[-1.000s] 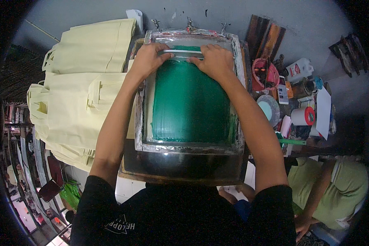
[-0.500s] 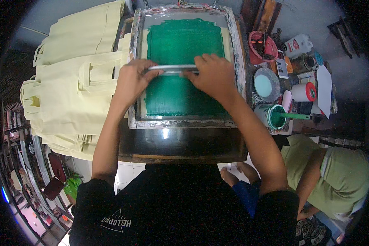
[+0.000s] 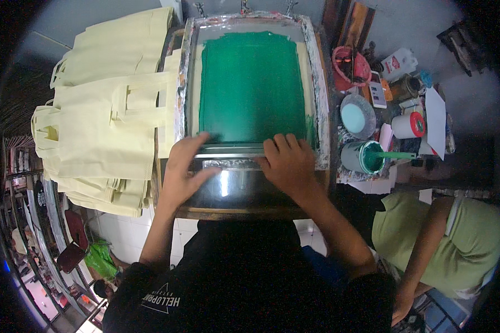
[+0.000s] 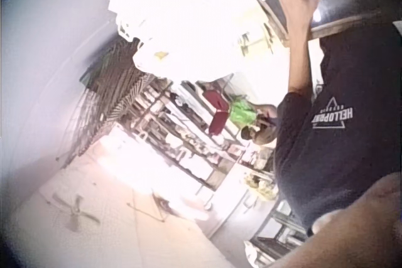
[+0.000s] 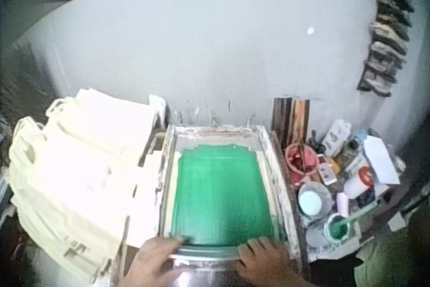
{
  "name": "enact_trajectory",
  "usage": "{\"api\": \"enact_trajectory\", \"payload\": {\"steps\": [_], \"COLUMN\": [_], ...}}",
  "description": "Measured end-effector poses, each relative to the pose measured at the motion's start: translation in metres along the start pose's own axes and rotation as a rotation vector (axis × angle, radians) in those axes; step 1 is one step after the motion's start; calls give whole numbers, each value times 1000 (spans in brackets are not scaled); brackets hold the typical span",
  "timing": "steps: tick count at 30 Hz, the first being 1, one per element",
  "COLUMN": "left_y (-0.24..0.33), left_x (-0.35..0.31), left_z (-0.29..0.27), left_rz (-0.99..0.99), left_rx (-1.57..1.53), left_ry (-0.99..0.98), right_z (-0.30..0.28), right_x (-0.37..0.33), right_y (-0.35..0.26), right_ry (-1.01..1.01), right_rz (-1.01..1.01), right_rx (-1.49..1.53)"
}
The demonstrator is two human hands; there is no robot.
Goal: The person performs screen printing on cloth bags by placing each bag on the printing frame, aligning it, applying green ink from a container using a squeegee, and then setting the printed bag aside on a stack.
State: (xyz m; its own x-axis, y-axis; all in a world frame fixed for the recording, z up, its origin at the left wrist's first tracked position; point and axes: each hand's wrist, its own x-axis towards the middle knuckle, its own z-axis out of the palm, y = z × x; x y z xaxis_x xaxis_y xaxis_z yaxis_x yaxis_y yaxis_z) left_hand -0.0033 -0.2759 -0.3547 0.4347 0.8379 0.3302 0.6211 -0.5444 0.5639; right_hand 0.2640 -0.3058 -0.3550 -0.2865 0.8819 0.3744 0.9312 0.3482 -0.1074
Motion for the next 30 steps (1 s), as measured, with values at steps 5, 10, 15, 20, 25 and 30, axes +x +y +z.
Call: {"api": "enact_trajectory", "payload": {"steps": [5, 10, 15, 20, 25, 30], "left_y": [-27, -10, 16, -34, -100, -82], "left_x": [-30, -6, 65, 85, 59, 99], "left_z": [12, -30, -67, -76, -46, -48], "left_rz": [-48, 107, 51, -277, -386, -520], "left_rx": [158, 104, -344, 15, 511, 590], "left_ry": [98, 403, 660, 165, -171, -373], "right_z": [-7, -59, -130, -178, -213, -234], "right_x": [-8, 18, 107, 178, 247, 260], "right_y": [9, 13, 36, 48, 29, 56], "right_ry": [32, 290, 546, 638, 482, 477], "right_rz": [-9, -74, -215, -186, 157, 59], "right_rx": [135, 87, -85, -148, -11, -102]}}
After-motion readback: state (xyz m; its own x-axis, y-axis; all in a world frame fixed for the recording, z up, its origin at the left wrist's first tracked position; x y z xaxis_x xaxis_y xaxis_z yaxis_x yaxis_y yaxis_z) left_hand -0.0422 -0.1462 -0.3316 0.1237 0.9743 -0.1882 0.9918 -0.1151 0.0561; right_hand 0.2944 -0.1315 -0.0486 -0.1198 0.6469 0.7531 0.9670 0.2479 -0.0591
